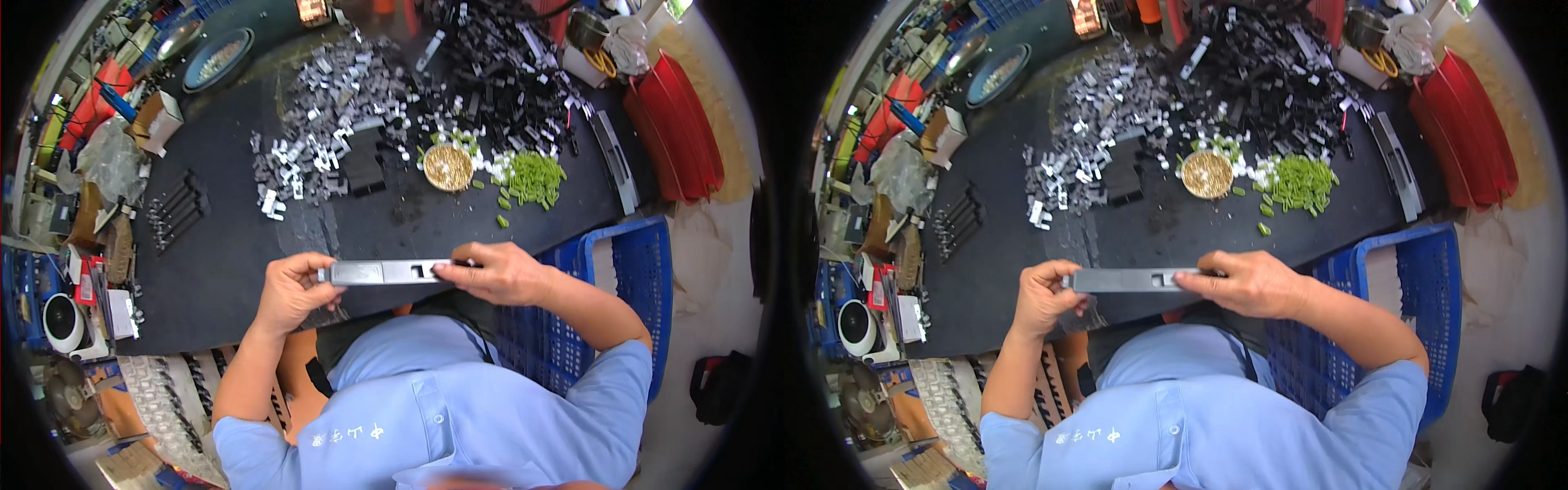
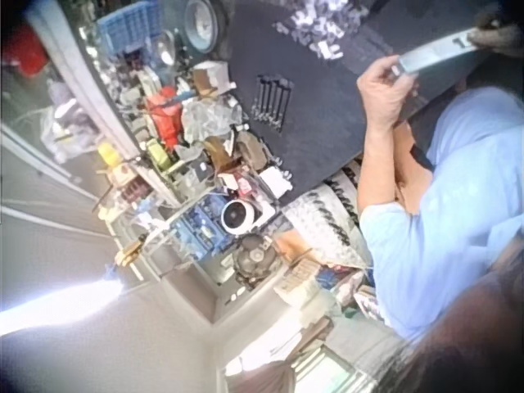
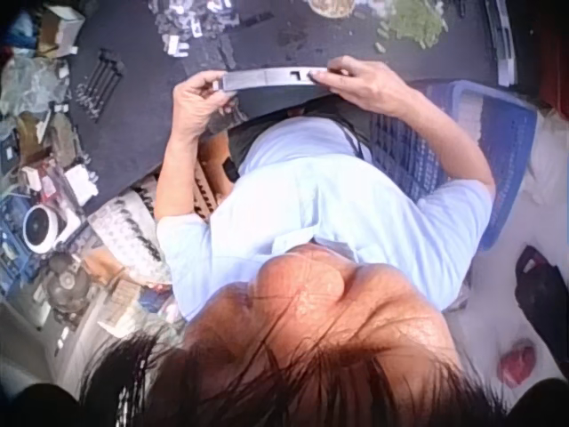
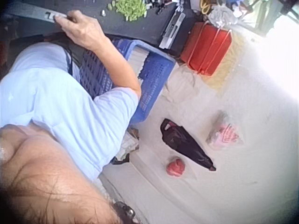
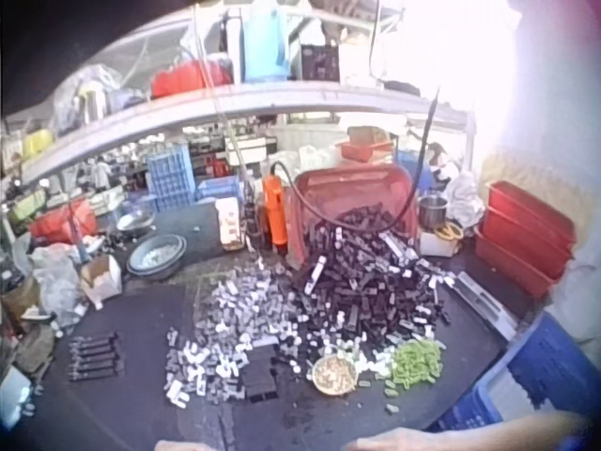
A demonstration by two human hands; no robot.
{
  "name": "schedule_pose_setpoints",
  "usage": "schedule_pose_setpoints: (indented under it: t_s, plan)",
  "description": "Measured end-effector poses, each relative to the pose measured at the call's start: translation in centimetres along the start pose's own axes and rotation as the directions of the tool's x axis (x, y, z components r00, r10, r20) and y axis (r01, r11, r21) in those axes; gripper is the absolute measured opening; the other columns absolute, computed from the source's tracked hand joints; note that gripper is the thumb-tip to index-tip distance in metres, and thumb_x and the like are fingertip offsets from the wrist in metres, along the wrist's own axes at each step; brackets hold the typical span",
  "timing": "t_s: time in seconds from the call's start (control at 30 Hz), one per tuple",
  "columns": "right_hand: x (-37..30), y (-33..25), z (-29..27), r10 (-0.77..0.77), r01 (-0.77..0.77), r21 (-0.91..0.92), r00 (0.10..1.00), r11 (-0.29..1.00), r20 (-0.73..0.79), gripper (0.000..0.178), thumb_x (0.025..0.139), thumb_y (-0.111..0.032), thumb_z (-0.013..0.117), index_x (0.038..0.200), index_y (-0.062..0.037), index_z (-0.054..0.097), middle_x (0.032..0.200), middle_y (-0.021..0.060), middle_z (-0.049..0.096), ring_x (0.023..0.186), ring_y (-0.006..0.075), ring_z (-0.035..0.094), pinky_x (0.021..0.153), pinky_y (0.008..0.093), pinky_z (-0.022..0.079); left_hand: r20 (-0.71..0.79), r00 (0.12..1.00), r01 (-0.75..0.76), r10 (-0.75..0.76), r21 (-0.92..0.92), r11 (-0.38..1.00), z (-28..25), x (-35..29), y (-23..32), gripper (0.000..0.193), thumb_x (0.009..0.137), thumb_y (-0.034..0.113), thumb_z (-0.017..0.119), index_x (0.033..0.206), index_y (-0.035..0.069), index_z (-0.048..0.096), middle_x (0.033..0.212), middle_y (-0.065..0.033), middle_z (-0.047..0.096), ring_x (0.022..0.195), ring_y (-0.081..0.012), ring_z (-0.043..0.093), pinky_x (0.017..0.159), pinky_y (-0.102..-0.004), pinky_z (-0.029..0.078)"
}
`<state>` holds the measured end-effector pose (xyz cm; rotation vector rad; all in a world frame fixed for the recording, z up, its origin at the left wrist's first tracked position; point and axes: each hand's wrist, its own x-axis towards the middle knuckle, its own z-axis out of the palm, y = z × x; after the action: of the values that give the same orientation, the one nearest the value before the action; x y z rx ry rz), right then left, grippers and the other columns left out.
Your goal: The recorder is assembling small brackets by inserting metal pins and attaching green rubber components using their hands and a manual press tool.
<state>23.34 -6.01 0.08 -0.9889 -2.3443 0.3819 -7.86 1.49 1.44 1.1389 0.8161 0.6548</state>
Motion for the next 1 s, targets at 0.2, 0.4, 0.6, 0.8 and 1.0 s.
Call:
schedule_pose_setpoints:
  t_s: [0.2, 0.4, 0.6, 0.8, 1.0]
  plan:
    - [1.1, -2.1, -1.3, 0.101, -0.110, 0.040, 0.977, 0.993, 0.186, 0.054, 0.080, -0.011, 0.063, 0.131, -0.0226, 0.049, 0.083, 0.0083, 0.054, 0.053, 0.0235, 0.058, 0.046, 0.0338, 0.048, 0.023, 0.997, 0.074, -0.072, -0.162, 0.984, 0.8, 0.2, 2.4, 0.017, 0.076, -0.008, 0.067, 0.092, -0.006, 0.063, 0.077, -0.0096, 0.066, 0.060, -0.0083, 0.060, 0.050, -0.0201, 0.050]
    - [1.5, -2.7, -1.8, 0.166, -0.178, 0.093, 0.978, 0.980, 0.125, 0.045, 0.079, -0.010, 0.064, 0.122, -0.0200, 0.054, 0.074, 0.0069, 0.053, 0.054, 0.0252, 0.058, 0.046, 0.0356, 0.048, 0.031, 0.994, 0.101, -0.100, -0.025, 0.995, 2.1, 0.5, 4.4, 0.015, 0.073, -0.009, 0.069, 0.086, -0.004, 0.064, 0.074, -0.0109, 0.065, 0.056, -0.0117, 0.061, 0.048, -0.0214, 0.050]
    - [0.6, -2.6, -0.2, 0.290, -0.293, 0.480, 0.953, 0.827, 0.081, 0.021, 0.082, -0.011, 0.064, 0.098, -0.0054, 0.052, 0.081, 0.0109, 0.060, 0.061, 0.0261, 0.061, 0.053, 0.0333, 0.049, 0.091, 0.996, 0.038, -0.016, -0.247, 0.968, 2.1, 1.5, 0.4, 0.028, 0.074, 0.014, 0.076, 0.094, -0.001, 0.063, 0.087, -0.0115, 0.065, 0.074, -0.0169, 0.063, 0.064, -0.0291, 0.053]
    - [1.0, -3.3, 1.5, 0.508, -0.644, 0.711, 0.729, 0.282, 0.458, 0.022, 0.091, -0.019, 0.058, 0.083, -0.0031, 0.046, 0.073, 0.0082, 0.062, 0.053, 0.0073, 0.053, 0.048, 0.0239, 0.042, 0.267, 0.955, 0.146, 0.128, -0.802, 0.578, 5.9, 2.8, -6.5, 0.081, 0.072, 0.054, 0.070, 0.128, 0.003, 0.043, 0.120, -0.0142, 0.055, 0.107, -0.0226, 0.056, 0.089, -0.0400, 0.048]
    - [-0.3, -1.2, 0.8, 0.651, -0.571, 0.796, 0.685, 0.201, 0.327, 0.017, 0.093, -0.016, 0.054, 0.089, -0.0038, 0.043, 0.076, 0.0072, 0.060, 0.055, 0.0080, 0.055, 0.047, 0.0200, 0.042, -0.057, 0.879, -0.381, 0.473, 0.512, 0.770, 2.0, 8.1, -3.4, 0.040, 0.075, 0.021, 0.072, 0.110, 0.005, 0.059, 0.107, -0.0104, 0.060, 0.099, -0.0210, 0.056, 0.084, -0.0343, 0.044]
